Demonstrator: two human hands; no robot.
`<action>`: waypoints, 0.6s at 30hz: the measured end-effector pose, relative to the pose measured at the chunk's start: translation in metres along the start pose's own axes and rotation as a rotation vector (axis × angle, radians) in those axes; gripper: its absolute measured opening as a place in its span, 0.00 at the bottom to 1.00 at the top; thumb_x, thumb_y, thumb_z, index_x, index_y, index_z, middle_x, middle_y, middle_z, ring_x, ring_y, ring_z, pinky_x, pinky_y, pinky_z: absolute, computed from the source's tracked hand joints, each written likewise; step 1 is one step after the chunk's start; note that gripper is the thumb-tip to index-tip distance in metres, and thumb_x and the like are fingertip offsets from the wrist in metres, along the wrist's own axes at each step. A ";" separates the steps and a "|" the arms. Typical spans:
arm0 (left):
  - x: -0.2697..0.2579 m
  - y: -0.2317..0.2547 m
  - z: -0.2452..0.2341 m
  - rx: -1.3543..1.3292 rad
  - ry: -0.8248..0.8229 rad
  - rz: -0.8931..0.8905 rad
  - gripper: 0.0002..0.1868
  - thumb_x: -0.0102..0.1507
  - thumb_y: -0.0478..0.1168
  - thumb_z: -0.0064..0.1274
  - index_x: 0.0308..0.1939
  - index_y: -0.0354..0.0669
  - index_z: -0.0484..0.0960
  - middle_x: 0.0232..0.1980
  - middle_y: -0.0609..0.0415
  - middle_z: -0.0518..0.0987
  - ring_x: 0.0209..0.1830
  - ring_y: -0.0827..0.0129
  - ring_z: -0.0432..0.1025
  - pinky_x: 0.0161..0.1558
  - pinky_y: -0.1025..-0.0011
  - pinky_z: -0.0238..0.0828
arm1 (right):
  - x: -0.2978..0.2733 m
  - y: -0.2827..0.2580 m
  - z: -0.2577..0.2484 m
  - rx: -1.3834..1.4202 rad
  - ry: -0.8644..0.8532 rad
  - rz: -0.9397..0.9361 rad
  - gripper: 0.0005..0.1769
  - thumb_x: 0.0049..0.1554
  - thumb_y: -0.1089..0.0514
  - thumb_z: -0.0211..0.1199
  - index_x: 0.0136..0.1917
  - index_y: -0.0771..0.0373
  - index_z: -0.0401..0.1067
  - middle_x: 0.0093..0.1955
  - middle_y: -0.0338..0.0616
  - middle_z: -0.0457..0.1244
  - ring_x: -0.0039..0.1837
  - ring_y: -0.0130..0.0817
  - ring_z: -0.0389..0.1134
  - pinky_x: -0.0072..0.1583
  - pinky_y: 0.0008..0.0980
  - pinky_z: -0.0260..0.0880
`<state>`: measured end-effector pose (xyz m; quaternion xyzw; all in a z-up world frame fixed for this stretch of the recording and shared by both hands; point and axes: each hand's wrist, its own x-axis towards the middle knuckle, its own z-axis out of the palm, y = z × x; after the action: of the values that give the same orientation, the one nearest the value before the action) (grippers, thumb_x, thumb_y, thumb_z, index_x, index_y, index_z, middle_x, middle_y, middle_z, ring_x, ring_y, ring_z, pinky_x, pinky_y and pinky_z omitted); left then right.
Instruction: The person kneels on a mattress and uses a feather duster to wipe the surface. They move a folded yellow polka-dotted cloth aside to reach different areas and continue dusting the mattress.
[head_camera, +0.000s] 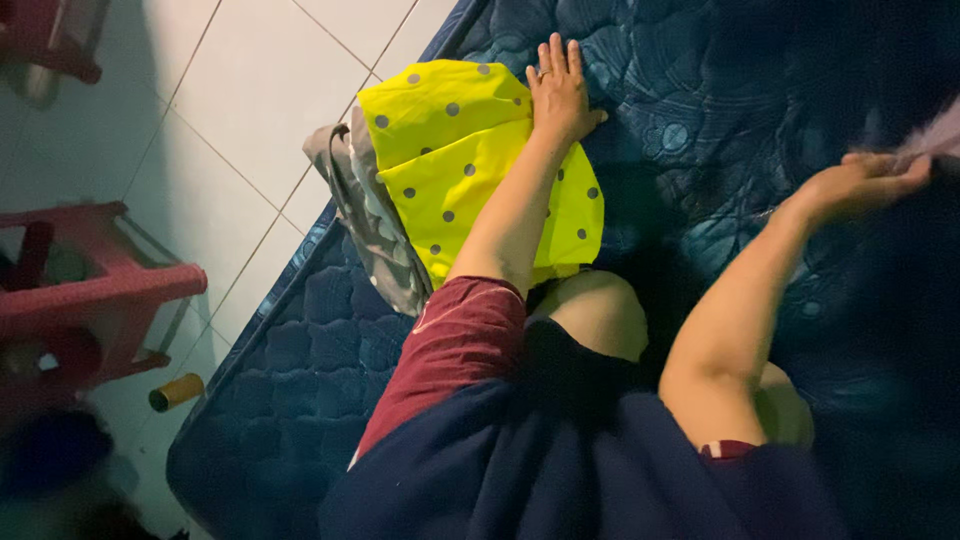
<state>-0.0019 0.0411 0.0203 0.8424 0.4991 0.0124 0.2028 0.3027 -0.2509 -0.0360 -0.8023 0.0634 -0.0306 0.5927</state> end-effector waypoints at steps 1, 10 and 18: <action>0.002 0.000 0.000 -0.006 -0.004 -0.001 0.68 0.43 0.56 0.76 0.76 0.39 0.49 0.81 0.37 0.45 0.82 0.42 0.42 0.76 0.40 0.43 | 0.005 0.002 -0.001 -0.011 0.004 -0.034 0.27 0.70 0.54 0.37 0.81 0.57 0.52 0.65 0.64 0.64 0.56 0.50 0.70 0.61 0.41 0.76; 0.030 0.032 0.028 0.052 -0.007 0.075 0.66 0.43 0.48 0.74 0.79 0.51 0.48 0.84 0.38 0.36 0.85 0.41 0.33 0.78 0.36 0.34 | -0.085 -0.007 0.096 -0.115 -0.460 -0.186 0.21 0.69 0.62 0.46 0.74 0.62 0.63 0.53 0.44 0.62 0.46 0.28 0.66 0.47 0.30 0.71; 0.019 0.042 0.029 -0.081 -0.123 0.028 0.78 0.40 0.71 0.70 0.82 0.54 0.39 0.86 0.45 0.28 0.85 0.47 0.19 0.79 0.35 0.17 | -0.164 -0.073 0.207 0.143 -1.130 -0.328 0.17 0.64 0.65 0.54 0.65 0.71 0.72 0.34 0.38 0.64 0.34 0.25 0.63 0.36 0.29 0.63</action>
<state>0.0492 0.0298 0.0048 0.8396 0.4729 -0.0165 0.2668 0.1709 -0.0116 -0.0235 -0.6515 -0.3892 0.3061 0.5747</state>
